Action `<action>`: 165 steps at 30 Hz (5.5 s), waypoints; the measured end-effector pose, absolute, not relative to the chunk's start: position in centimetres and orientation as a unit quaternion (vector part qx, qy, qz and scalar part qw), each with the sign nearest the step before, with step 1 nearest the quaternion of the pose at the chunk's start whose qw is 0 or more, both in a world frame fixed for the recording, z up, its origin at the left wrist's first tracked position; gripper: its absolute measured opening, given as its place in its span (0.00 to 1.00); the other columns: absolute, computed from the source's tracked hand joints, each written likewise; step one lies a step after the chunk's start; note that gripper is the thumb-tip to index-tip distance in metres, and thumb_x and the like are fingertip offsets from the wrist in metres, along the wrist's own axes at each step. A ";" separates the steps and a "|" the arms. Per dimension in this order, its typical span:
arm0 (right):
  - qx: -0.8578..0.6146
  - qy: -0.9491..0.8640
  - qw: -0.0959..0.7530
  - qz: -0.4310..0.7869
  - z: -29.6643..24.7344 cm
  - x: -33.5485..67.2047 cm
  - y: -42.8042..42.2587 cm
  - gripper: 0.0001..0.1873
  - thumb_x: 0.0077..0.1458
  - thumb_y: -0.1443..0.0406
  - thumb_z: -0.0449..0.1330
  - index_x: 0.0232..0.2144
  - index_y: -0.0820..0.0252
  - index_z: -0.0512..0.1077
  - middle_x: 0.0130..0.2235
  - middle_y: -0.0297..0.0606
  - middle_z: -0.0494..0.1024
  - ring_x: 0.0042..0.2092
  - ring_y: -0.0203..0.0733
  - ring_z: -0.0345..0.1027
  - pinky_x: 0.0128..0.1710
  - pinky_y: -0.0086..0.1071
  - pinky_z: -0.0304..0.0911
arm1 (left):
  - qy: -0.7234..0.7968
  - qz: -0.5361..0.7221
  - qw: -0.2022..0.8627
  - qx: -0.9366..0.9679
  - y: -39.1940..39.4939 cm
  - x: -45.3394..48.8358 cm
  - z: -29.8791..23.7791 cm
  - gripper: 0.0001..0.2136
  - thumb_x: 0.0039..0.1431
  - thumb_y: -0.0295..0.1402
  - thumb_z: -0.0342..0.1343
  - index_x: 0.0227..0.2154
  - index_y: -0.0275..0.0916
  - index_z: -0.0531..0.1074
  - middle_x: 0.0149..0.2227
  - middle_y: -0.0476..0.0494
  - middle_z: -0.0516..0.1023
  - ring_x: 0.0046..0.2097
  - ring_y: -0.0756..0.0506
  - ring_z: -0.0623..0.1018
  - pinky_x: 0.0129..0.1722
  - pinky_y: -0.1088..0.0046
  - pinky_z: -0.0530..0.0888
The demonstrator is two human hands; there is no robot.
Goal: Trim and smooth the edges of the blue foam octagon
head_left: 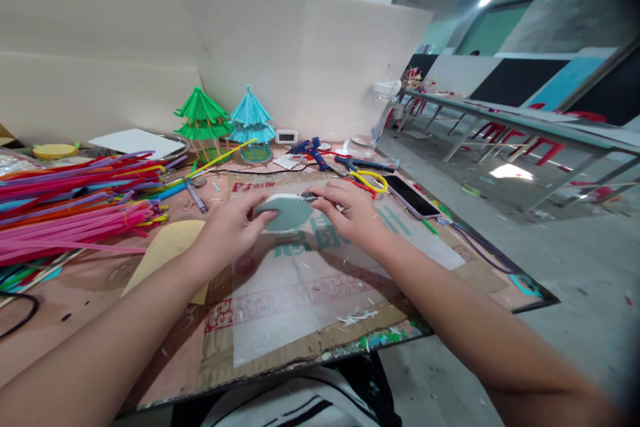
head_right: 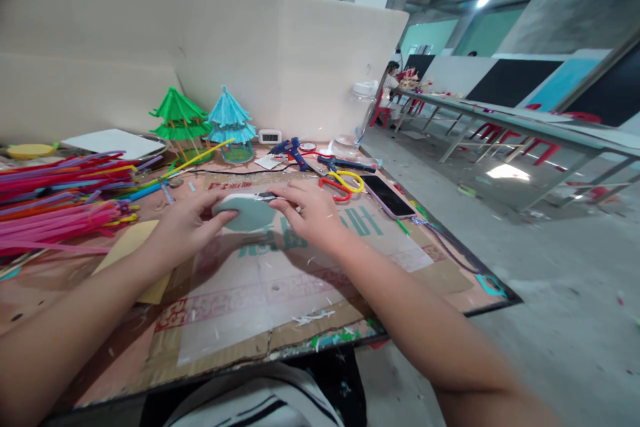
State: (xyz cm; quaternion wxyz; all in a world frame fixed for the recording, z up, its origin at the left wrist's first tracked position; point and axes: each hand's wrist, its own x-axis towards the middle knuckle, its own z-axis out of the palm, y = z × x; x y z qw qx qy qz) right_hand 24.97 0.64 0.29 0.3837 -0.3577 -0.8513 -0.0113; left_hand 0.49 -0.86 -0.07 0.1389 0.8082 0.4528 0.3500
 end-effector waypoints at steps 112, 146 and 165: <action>-0.461 -0.705 0.439 0.313 -0.4 23.2 0.8 0.16 0.52 0.54 0.60 0.36 0.60 0.73 0.30 0.34 0.73 0.31 0.37 0.62 0.31 0.31 0.57 | 0.452 0.399 0.307 0.736 0.5 -0.2 0.0 0.16 0.57 0.44 0.56 0.41 0.36 0.76 0.32 0.47 0.78 0.31 0.46 0.74 0.30 0.73 0.68; -0.342 -0.860 0.377 -0.029 -0.6 23.5 0.1 0.16 0.65 0.58 0.55 0.44 0.61 0.77 0.32 0.39 0.75 0.33 0.40 0.66 0.35 0.33 0.59 | 0.435 0.287 -0.001 0.853 -1.2 0.4 -0.3 0.12 0.64 0.31 0.49 0.44 0.40 0.76 0.41 0.43 0.82 0.42 0.42 0.79 0.41 0.69 0.72; -0.446 -0.756 0.440 0.192 0.2 23.5 0.3 0.09 0.54 0.61 0.62 0.35 0.61 0.75 0.28 0.33 0.73 0.29 0.36 0.64 0.29 0.29 0.59 | 0.470 0.416 0.319 0.710 -0.8 1.0 0.2 0.13 0.56 0.38 0.58 0.42 0.39 0.71 0.36 0.46 0.81 0.35 0.44 0.79 0.32 0.71 0.73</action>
